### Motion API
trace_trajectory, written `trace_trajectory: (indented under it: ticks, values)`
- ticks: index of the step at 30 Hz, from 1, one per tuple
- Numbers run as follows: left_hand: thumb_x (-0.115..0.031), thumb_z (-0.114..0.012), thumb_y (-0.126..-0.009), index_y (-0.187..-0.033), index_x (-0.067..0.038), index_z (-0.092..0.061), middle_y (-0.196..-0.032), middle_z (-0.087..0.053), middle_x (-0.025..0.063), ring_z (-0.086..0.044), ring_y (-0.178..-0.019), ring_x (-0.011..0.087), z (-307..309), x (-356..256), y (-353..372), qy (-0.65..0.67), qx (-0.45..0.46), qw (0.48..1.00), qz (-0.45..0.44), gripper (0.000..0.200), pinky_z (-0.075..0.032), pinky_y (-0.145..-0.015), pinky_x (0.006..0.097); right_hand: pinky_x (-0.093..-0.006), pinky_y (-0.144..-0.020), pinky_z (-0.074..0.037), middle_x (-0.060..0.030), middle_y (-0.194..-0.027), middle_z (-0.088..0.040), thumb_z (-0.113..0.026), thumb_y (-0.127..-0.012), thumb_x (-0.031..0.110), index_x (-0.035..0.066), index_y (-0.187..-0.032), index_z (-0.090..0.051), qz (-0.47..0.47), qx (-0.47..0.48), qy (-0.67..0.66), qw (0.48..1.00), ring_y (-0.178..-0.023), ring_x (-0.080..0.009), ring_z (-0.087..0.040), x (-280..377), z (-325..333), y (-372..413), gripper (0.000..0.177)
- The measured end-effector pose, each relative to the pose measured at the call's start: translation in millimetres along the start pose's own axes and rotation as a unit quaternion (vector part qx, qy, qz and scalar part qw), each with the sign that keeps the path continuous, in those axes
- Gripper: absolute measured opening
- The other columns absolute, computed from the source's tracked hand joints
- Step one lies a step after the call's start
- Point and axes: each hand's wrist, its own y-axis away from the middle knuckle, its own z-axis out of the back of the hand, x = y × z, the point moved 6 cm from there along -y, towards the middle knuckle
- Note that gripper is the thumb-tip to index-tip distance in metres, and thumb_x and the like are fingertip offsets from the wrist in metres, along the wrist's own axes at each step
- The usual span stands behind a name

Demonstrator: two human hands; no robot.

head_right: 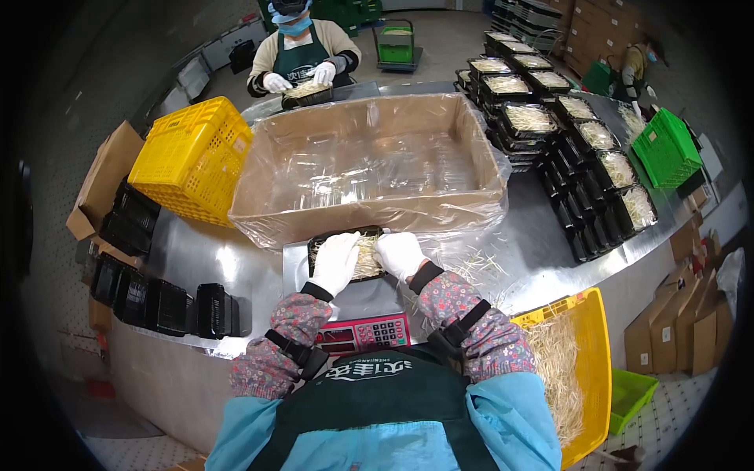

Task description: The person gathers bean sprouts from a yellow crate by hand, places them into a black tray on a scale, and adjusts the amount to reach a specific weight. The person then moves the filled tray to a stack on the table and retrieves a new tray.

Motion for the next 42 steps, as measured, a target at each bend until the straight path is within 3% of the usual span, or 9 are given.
trace_trajectory:
  ticks: [8, 12, 16, 18, 22, 24, 28, 38, 42]
  values:
    - [-0.018, -0.061, -0.092, -0.120, -0.005, -0.062, -0.108, -0.063, 0.0119, -0.058, -0.102, 0.0311, 28, 22, 26, 0.072, -0.059, 0.995, -0.037, 0.031, -0.046, -0.089, 0.0445, -0.0431, -0.070, -0.054, -0.0137, -0.078, -0.068, -0.071, -0.082, 0.038, 0.007, -0.077, -0.072, -0.108, -0.054, -0.041, 0.992, -0.077, -0.0322, -0.068, -59, 69, 47, 0.031]
    - [-0.017, -0.062, -0.091, -0.122, -0.004, -0.061, -0.111, -0.064, 0.0129, -0.059, -0.102, 0.0323, 45, 21, 27, 0.070, -0.033, 0.995, -0.055, 0.033, -0.046, -0.090, 0.0449, -0.0443, -0.072, -0.055, -0.0123, -0.083, -0.069, -0.081, -0.070, 0.043, 0.001, -0.110, -0.064, -0.137, 0.033, 0.116, 0.983, -0.078, -0.0348, -0.069, -97, -15, 83, 0.060]
    - [-0.018, -0.062, -0.091, -0.123, -0.003, -0.061, -0.114, -0.064, 0.0132, -0.059, -0.103, 0.0328, 29, 15, 23, 0.070, -0.026, 0.991, -0.115, 0.035, -0.046, -0.090, 0.0446, -0.0553, -0.110, -0.034, -0.0190, -0.148, -0.046, -0.066, -0.087, 0.051, 0.009, -0.148, -0.041, -0.033, 0.014, -0.064, 0.997, -0.138, -0.0376, -0.042, 14, -17, 78, 0.079]
    - [-0.020, -0.060, -0.092, -0.120, -0.004, -0.063, -0.113, -0.064, 0.0121, -0.058, -0.104, 0.0322, 24, 15, 19, 0.085, -0.036, 0.990, -0.108, 0.033, -0.045, -0.089, 0.0448, -0.0554, -0.113, -0.032, -0.0190, -0.148, -0.046, -0.060, -0.092, 0.051, 0.010, -0.148, -0.042, 0.028, 0.018, 0.018, 0.999, -0.140, -0.0375, -0.040, 24, -41, 76, 0.072]
    - [-0.019, -0.061, -0.092, -0.112, -0.005, -0.064, -0.104, -0.064, 0.0115, -0.059, -0.097, 0.0338, 20, 10, 10, 0.063, 0.032, 0.996, -0.049, 0.025, -0.046, -0.083, 0.0461, -0.0512, -0.104, -0.042, -0.0147, -0.134, -0.059, -0.059, -0.096, 0.037, 0.009, -0.137, -0.053, -0.175, 0.006, 0.066, 0.982, -0.125, -0.0354, -0.054, -61, -36, 66, 0.050]
    - [-0.019, -0.062, -0.091, -0.114, -0.006, -0.064, -0.104, -0.064, 0.0108, -0.059, -0.097, 0.0329, 17, 8, 8, 0.036, 0.048, 0.998, -0.030, 0.027, -0.046, -0.083, 0.0460, -0.0445, -0.092, -0.050, -0.0139, -0.117, -0.066, -0.064, -0.094, 0.027, 0.008, -0.130, -0.060, -0.098, -0.160, -0.106, 0.976, -0.108, -0.0325, -0.062, -78, 3, 49, 0.041]
    - [-0.023, -0.062, -0.093, -0.124, -0.004, -0.062, -0.110, -0.064, 0.0127, -0.058, -0.102, 0.0334, 17, 7, 8, 0.056, 0.040, 0.998, -0.003, 0.036, -0.046, -0.088, 0.0456, -0.0429, -0.089, -0.052, -0.0147, -0.112, -0.068, -0.066, -0.093, 0.027, 0.006, -0.126, -0.062, -0.061, -0.241, -0.088, 0.965, -0.104, -0.0336, -0.063, -82, 92, -27, 0.040]
    - [-0.009, -0.053, -0.097, -0.134, 0.003, -0.056, -0.129, -0.061, 0.0212, -0.057, -0.120, 0.0356, 112, 29, 63, 0.231, -0.158, 0.939, 0.201, 0.039, -0.043, -0.106, 0.0406, -0.0435, -0.119, -0.031, -0.0300, -0.154, -0.036, -0.073, -0.083, 0.053, -0.003, -0.154, -0.024, -0.103, 0.077, -0.040, 0.991, -0.146, -0.0427, -0.032, -130, -63, -248, 0.103]
    - [-0.008, -0.046, -0.102, -0.138, 0.004, -0.053, -0.137, -0.058, 0.0186, -0.054, -0.129, 0.0289, 116, 64, 140, 0.274, -0.190, 0.877, 0.346, 0.038, -0.038, -0.112, 0.0366, -0.0453, -0.107, -0.045, -0.0256, -0.148, -0.047, -0.077, -0.078, 0.050, 0.006, -0.148, -0.041, -0.156, 0.216, 0.061, 0.962, -0.133, -0.0410, -0.049, -98, -55, -246, 0.091]
